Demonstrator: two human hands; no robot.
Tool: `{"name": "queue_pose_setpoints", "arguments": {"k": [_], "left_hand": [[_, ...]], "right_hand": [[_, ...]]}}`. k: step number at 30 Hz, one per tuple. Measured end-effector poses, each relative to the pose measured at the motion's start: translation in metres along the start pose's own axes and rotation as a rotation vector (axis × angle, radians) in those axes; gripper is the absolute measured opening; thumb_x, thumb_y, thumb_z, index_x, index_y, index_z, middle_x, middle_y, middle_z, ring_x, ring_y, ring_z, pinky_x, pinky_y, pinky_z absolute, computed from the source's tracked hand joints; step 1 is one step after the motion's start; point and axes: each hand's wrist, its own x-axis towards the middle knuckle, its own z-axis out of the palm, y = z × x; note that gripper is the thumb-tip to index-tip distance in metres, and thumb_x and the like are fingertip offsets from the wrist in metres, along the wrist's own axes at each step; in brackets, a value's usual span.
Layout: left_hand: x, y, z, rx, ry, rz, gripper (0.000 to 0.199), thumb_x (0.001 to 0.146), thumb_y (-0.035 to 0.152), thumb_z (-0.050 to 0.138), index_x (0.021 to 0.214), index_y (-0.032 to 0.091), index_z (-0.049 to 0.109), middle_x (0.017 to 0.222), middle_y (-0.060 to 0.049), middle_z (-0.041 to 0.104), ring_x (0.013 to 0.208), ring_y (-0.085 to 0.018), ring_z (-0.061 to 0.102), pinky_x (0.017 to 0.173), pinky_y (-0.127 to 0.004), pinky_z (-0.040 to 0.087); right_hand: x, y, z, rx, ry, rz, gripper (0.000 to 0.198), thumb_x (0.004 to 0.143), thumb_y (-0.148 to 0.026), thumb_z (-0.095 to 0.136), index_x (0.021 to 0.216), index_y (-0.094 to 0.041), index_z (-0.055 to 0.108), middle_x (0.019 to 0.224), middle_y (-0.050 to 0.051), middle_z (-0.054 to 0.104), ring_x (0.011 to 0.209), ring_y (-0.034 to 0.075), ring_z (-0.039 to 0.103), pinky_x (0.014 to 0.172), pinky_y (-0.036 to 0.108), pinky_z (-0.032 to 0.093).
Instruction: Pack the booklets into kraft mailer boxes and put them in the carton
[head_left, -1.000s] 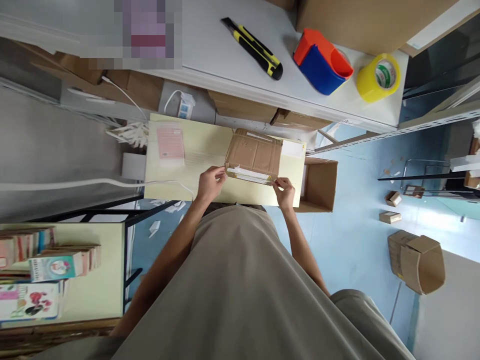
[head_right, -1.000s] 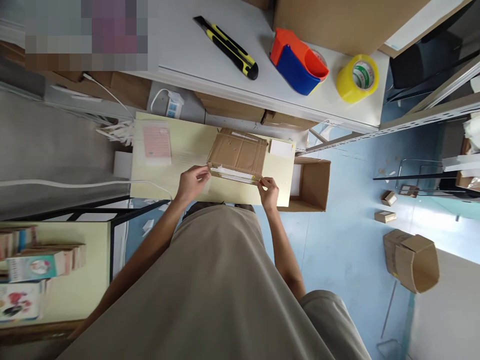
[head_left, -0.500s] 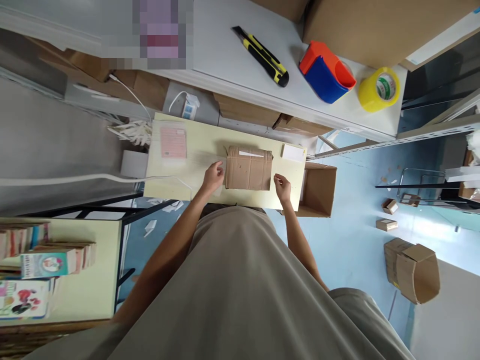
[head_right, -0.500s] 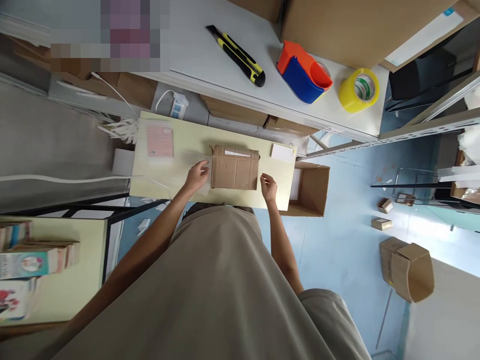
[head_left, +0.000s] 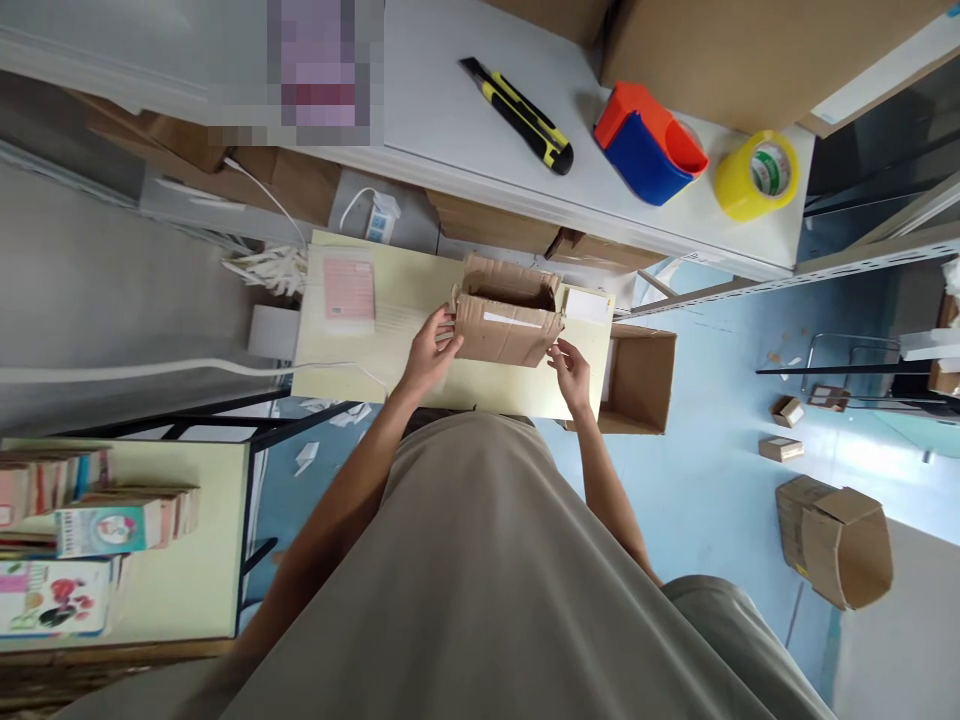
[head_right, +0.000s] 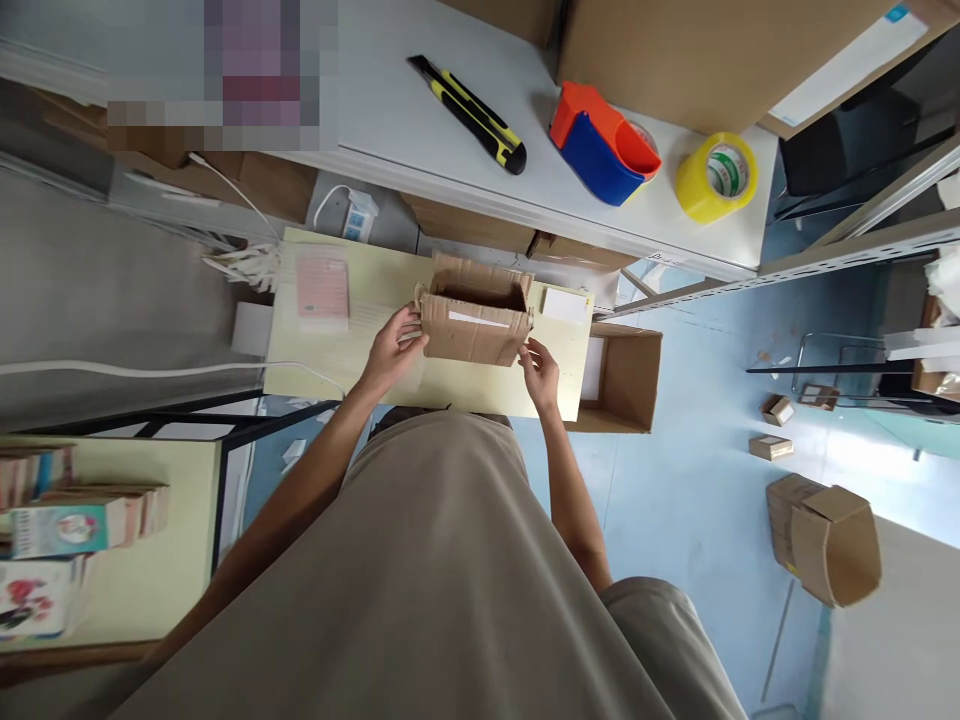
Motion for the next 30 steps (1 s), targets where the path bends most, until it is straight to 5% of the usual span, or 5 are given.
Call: {"name": "queue_pose_setpoints", "arguments": {"k": [6,10,17,23,30], "left_hand": [[-0.008,-0.019,0.004,0.026,-0.009,-0.115,0.08,0.086,0.021,0.065,0.165,0.027,0.056,0.154,-0.017,0.07,0.138,-0.032,0.073,0.105,-0.047,0.068],[-0.014,-0.018,0.007,0.066,0.046,-0.159,0.083,0.083,0.02,0.067,0.166,0.023,0.055,0.156,-0.019,0.069,0.146,-0.034,0.068,0.117,-0.051,0.063],[-0.008,0.048,0.014,0.302,0.224,0.21,0.059,0.102,0.03,0.066,0.16,0.023,0.063,0.164,-0.017,0.063,0.16,-0.035,0.055,0.137,-0.053,0.043],[0.017,0.083,0.05,0.443,-0.084,0.249,0.041,0.112,0.03,0.052,0.143,0.02,0.077,0.147,-0.017,0.077,0.142,-0.038,0.07,0.132,-0.059,0.047],[0.021,0.067,0.034,0.684,-0.075,0.066,0.075,0.098,0.04,0.083,0.165,0.018,0.059,0.192,-0.022,0.026,0.177,-0.051,0.029,0.142,-0.07,0.031]], "right_hand": [[-0.016,0.013,0.009,0.036,-0.056,0.081,0.091,0.093,-0.096,0.063,0.139,-0.019,0.079,0.139,0.018,0.082,0.129,0.033,0.078,0.106,0.052,0.071],[-0.015,0.014,0.009,-0.044,-0.04,0.082,0.084,0.097,-0.093,0.059,0.132,-0.02,0.08,0.136,0.018,0.083,0.13,0.034,0.077,0.105,0.052,0.07],[0.025,-0.024,0.009,-0.17,0.123,-0.216,0.067,0.11,-0.08,0.055,0.134,-0.022,0.079,0.137,0.018,0.081,0.126,0.032,0.077,0.107,0.048,0.069],[0.067,-0.04,0.041,-0.346,-0.232,-0.399,0.037,0.115,-0.041,0.061,0.142,-0.024,0.08,0.15,0.013,0.078,0.138,0.036,0.076,0.128,0.057,0.059],[0.064,-0.025,0.028,-0.592,-0.18,-0.287,0.067,0.103,-0.016,0.072,0.168,-0.018,0.057,0.182,0.021,0.048,0.167,0.041,0.052,0.135,0.063,0.052]]}}
